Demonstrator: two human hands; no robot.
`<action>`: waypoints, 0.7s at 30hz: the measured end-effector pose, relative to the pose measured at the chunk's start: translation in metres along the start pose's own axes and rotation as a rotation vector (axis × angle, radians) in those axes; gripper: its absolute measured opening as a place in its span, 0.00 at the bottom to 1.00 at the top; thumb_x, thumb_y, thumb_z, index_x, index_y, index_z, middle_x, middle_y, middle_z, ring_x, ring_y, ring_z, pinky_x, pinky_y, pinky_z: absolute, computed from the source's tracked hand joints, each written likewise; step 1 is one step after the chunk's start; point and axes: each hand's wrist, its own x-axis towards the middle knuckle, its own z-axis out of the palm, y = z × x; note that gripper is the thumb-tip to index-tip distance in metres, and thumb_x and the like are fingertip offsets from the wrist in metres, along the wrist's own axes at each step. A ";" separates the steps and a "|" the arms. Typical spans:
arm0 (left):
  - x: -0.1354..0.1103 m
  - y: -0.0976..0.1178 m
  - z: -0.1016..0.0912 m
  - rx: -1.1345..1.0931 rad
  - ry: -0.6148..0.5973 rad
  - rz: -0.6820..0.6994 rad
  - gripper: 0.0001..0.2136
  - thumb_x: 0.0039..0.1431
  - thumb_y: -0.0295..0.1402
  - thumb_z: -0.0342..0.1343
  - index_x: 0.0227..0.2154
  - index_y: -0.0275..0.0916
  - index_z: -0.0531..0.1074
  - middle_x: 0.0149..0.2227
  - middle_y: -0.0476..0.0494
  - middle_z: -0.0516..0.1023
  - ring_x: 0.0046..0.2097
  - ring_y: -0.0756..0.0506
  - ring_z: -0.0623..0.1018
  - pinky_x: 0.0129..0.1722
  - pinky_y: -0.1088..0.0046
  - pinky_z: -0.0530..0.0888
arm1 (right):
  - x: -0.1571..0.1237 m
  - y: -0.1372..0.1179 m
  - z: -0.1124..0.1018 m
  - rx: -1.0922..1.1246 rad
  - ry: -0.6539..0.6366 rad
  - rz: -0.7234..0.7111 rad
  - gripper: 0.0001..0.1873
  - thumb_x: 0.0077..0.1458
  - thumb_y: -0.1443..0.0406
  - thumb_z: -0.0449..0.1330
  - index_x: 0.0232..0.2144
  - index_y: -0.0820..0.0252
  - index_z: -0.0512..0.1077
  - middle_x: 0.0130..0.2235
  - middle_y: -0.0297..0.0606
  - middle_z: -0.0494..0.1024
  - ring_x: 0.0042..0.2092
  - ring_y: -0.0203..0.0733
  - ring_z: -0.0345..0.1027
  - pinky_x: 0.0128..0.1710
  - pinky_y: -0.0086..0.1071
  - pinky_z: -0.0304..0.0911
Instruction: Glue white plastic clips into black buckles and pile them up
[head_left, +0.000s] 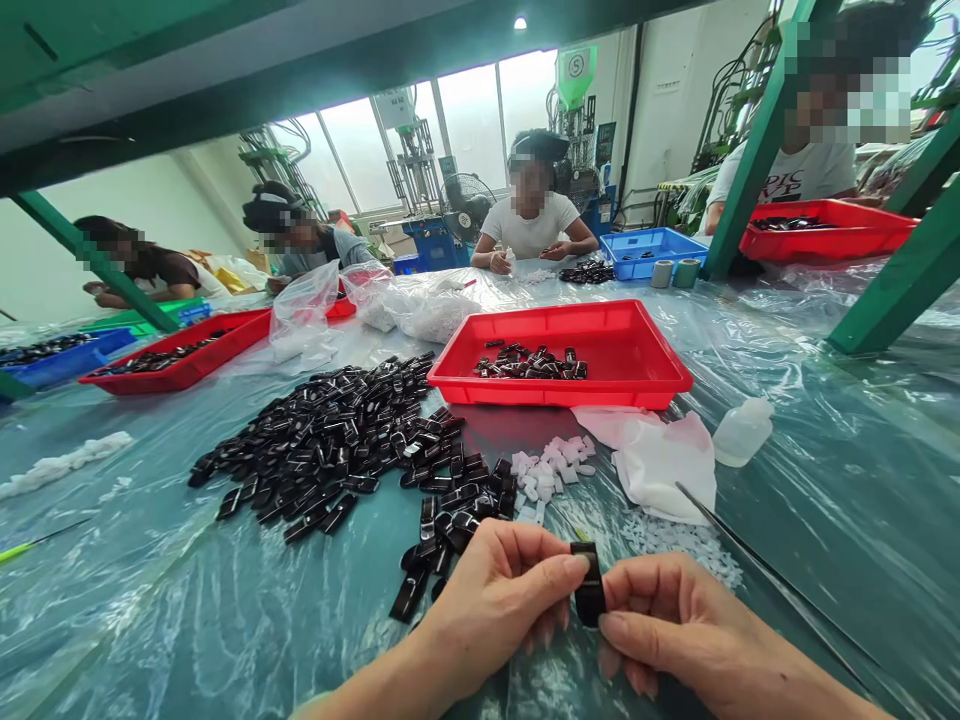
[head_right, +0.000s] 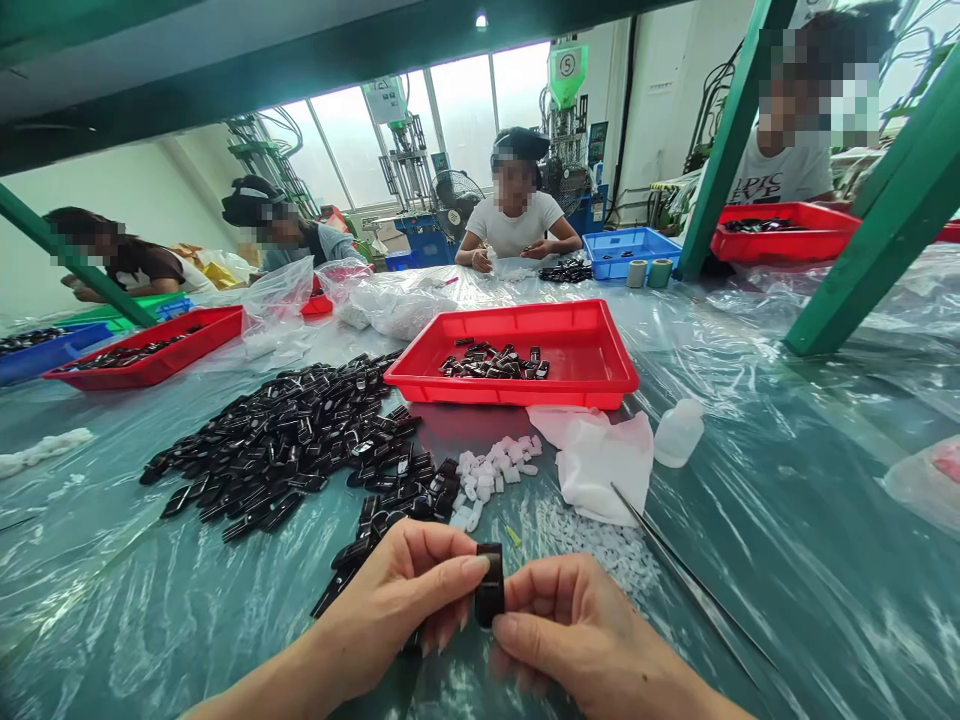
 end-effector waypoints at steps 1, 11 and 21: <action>0.000 0.000 0.000 -0.002 0.002 -0.001 0.18 0.49 0.46 0.58 0.18 0.34 0.67 0.15 0.50 0.65 0.16 0.56 0.60 0.14 0.82 0.55 | 0.000 0.000 0.000 -0.007 -0.002 -0.003 0.05 0.45 0.66 0.60 0.25 0.64 0.72 0.23 0.32 0.72 0.25 0.30 0.57 0.27 0.25 0.52; 0.003 -0.001 -0.001 -0.089 0.018 -0.005 0.19 0.52 0.45 0.55 0.15 0.34 0.65 0.15 0.48 0.65 0.16 0.56 0.61 0.13 0.82 0.55 | -0.002 0.000 -0.001 -0.020 -0.012 -0.039 0.05 0.46 0.66 0.59 0.25 0.64 0.71 0.24 0.33 0.72 0.25 0.31 0.57 0.28 0.26 0.53; -0.003 0.002 -0.001 0.037 -0.053 0.151 0.13 0.47 0.39 0.62 0.25 0.31 0.76 0.25 0.48 0.66 0.21 0.55 0.65 0.16 0.82 0.62 | -0.002 0.001 -0.002 -0.170 -0.010 -0.107 0.08 0.49 0.64 0.58 0.26 0.64 0.73 0.23 0.32 0.72 0.25 0.31 0.57 0.25 0.25 0.53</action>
